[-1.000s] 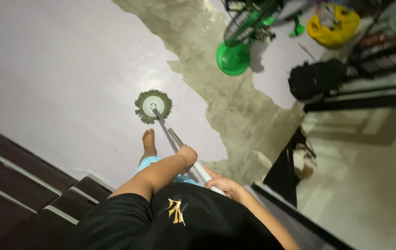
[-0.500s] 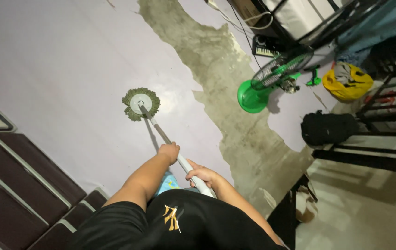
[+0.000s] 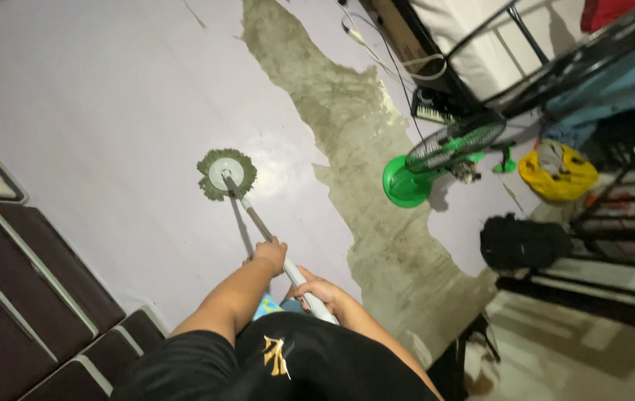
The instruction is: Mopping the floor in a room using a spin mop.
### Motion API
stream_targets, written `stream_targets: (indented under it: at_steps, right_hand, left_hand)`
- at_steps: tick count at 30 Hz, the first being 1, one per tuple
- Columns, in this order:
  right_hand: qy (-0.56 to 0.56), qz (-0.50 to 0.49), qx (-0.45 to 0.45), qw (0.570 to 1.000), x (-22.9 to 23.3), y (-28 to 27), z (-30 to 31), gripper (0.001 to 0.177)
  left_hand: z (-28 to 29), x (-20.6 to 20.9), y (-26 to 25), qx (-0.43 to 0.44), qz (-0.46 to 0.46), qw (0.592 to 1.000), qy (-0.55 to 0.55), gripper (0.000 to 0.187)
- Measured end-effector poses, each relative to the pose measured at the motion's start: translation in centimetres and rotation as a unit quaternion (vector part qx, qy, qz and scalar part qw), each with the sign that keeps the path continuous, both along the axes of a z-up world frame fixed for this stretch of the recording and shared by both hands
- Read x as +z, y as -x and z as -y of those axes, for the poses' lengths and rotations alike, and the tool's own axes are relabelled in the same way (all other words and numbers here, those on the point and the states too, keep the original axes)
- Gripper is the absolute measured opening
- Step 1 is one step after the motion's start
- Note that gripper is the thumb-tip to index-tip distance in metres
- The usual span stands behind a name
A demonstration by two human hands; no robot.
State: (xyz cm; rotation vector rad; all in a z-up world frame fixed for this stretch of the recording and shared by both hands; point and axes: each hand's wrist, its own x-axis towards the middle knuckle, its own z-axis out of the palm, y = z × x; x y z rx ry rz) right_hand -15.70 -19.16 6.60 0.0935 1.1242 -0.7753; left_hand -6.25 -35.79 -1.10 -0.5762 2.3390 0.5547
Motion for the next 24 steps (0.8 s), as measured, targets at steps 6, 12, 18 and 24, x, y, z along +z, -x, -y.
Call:
stream_targets:
  at_steps: [6,12,18,24]
  right_hand:
    - [0.036,-0.012,-0.002,0.999,0.2,3.7,-1.1,0.09]
    - [0.032,0.002,-0.039,0.999,3.1,7.4,-10.7,0.092]
    - [-0.024,0.044,-0.043,0.998,4.6,10.0,-15.8,0.092]
    - [-0.007,0.026,0.04,0.999,1.9,11.2,-11.8,0.097]
  left_hand:
    - [-2.1,0.7,2.3,0.071,-0.039,0.997,0.01,0.036]
    - [-9.3,1.0,7.0,-0.131,-0.045,0.99,-0.022,0.026]
    - [-15.2,1.0,9.8,-0.213,-0.048,0.976,-0.024,0.023]
    - [-11.0,1.8,8.4,-0.159,-0.07,0.984,-0.036,0.034]
